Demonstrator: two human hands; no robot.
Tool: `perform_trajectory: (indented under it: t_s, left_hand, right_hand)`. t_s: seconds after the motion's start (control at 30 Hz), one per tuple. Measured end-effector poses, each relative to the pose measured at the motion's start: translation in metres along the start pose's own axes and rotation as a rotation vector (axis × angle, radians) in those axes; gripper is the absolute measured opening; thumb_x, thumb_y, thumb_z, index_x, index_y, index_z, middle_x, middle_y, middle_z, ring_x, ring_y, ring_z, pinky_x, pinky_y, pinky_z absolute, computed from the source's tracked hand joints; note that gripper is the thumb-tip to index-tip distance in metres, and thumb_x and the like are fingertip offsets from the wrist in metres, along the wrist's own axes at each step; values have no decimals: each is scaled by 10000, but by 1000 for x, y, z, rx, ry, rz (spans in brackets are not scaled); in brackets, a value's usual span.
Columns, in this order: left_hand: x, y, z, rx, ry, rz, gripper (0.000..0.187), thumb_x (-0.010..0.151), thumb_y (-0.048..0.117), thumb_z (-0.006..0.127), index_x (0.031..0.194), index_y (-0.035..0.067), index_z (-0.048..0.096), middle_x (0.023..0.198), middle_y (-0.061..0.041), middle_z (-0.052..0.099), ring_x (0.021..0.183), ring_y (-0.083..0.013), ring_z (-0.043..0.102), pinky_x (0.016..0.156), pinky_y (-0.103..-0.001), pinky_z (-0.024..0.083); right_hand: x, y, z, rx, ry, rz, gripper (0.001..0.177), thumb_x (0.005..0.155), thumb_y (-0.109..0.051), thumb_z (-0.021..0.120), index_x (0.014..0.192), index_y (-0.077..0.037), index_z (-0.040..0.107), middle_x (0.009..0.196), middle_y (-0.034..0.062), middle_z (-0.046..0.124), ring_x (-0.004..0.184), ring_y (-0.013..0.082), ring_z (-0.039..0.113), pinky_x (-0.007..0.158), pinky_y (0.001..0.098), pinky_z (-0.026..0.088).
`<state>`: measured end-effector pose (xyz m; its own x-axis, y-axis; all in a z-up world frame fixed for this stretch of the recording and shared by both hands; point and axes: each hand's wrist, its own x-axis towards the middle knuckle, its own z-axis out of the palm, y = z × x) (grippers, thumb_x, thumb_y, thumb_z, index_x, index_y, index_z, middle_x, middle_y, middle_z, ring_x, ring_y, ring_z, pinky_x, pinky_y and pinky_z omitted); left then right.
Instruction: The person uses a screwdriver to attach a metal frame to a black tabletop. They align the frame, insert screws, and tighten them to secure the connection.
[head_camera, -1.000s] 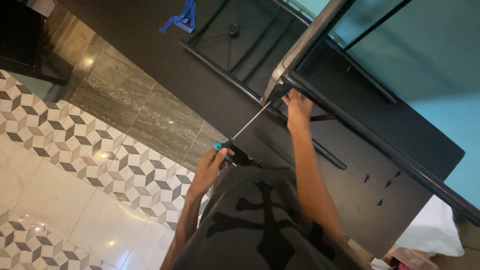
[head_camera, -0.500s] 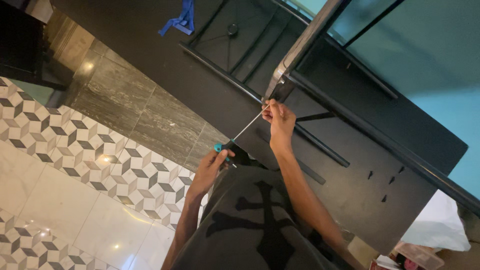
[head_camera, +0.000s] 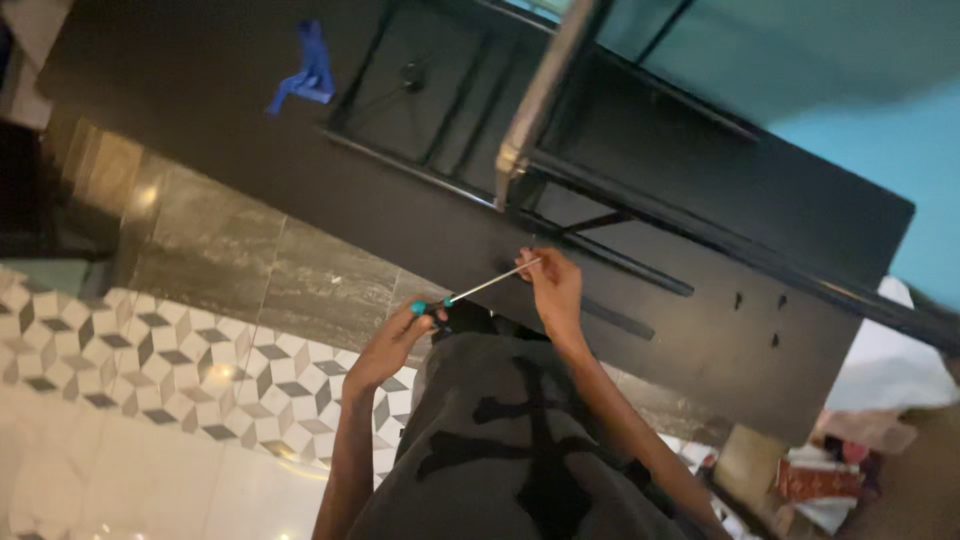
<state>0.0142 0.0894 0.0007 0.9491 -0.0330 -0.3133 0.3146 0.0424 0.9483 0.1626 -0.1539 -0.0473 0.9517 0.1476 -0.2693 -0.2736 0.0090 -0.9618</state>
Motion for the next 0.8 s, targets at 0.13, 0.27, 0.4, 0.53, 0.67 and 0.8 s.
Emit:
perform_trajectory:
  t_s: [0.13, 0.27, 0.4, 0.53, 0.67, 0.8]
  left_hand:
    - [46, 9, 5, 145, -141, -71, 332, 1051, 325, 511, 1096, 44, 683, 1083, -22, 579, 1023, -174, 619, 938, -334, 522]
    - [84, 6, 18, 332, -302, -7, 366, 1053, 342, 515, 1093, 26, 694, 1042, -56, 564, 979, -208, 599, 889, -352, 489]
    - [118, -1, 35, 412, -432, 67, 373, 1055, 341, 527, 1087, 4, 682, 1030, -79, 562, 999, -226, 611, 910, -355, 480]
    - [148, -9, 61, 447, -531, 29, 378, 1049, 341, 534, 1069, -18, 655, 1052, -90, 556, 993, -250, 614, 899, -364, 482]
    - [178, -14, 95, 517, -574, 107, 419, 1060, 375, 516, 1056, -16, 666, 1050, -105, 557, 991, -275, 604, 890, -374, 479]
    - [200, -22, 137, 574, -583, 107, 438, 1059, 392, 520, 1052, -19, 673, 1043, -115, 563, 972, -303, 596, 885, -400, 472]
  right_hand:
    - [-9, 22, -40, -60, 112, -97, 165, 982, -101, 664, 1046, 48, 693, 898, 42, 725, 825, 95, 652, 764, 232, 547]
    - [-27, 37, -80, -264, 413, -65, 200, 966, -129, 741, 1047, 52, 716, 865, 55, 742, 804, 94, 643, 721, 241, 530]
    - [-38, 40, -118, -369, 667, 7, 231, 957, -161, 770, 1042, 52, 742, 850, 81, 745, 787, 112, 663, 723, 255, 531]
    - [-47, 45, -156, -445, 933, 182, 260, 937, -177, 754, 1051, 57, 753, 842, 80, 749, 766, 119, 669, 699, 267, 518]
    - [-59, 67, -206, -173, 990, 42, 232, 958, -130, 713, 1082, 64, 742, 852, 75, 738, 727, 120, 635, 655, 258, 502]
    - [-52, 105, -272, -234, 1134, 106, 179, 939, -76, 710, 1043, 61, 760, 818, 78, 738, 713, 118, 659, 648, 251, 520]
